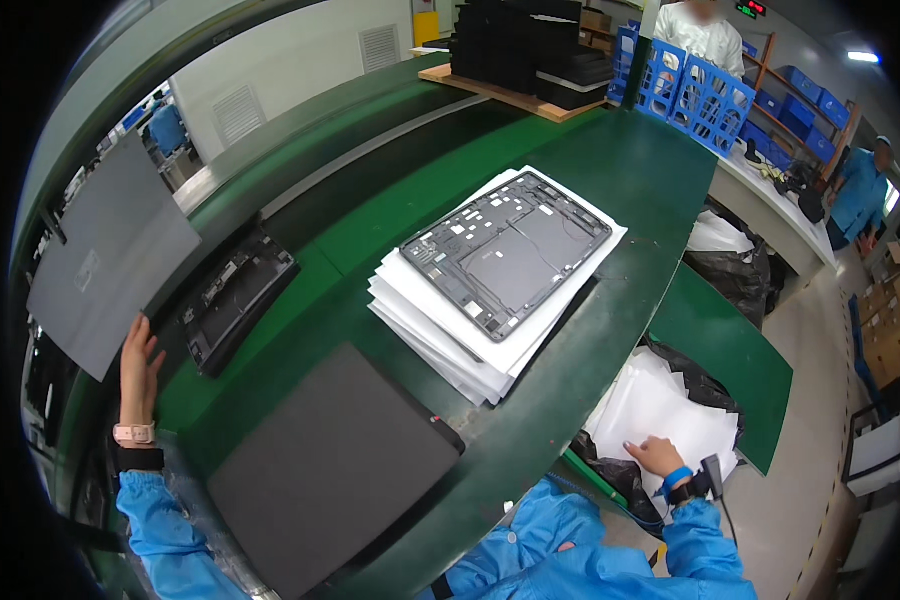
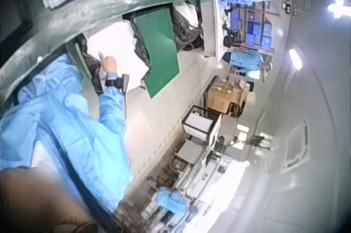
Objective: The person installs motherboards, circuit boards, and internal cables into a tablet chassis by hand.
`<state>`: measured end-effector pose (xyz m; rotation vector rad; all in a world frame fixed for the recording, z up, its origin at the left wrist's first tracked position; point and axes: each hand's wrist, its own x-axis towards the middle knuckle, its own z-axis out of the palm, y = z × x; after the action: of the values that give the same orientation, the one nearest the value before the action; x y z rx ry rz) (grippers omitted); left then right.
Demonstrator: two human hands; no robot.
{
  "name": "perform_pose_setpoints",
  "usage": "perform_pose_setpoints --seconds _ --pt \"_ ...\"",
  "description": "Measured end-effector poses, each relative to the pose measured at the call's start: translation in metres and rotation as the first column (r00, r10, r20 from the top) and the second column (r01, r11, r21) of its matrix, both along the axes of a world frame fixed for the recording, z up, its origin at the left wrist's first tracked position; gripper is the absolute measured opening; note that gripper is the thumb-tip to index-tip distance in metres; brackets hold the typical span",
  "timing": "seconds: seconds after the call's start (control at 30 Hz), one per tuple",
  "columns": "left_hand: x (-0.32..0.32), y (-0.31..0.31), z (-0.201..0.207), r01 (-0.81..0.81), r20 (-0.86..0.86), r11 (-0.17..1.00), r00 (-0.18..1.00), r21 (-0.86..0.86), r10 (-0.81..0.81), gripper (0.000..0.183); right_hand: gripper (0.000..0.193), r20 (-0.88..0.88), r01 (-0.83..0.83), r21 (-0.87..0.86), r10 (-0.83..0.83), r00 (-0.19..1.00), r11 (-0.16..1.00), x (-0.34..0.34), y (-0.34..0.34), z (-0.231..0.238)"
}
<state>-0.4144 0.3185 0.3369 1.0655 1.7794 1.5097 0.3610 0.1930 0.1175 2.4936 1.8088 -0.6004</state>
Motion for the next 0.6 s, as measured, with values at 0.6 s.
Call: perform_pose_setpoints --seconds 0.6 --pt "0.190 -0.208 0.196 0.707 0.014 0.525 0.590 0.473 -0.807 0.057 0.015 -0.088 -0.149 0.635 0.262 0.961 0.758 -0.040 0.317 0.186"
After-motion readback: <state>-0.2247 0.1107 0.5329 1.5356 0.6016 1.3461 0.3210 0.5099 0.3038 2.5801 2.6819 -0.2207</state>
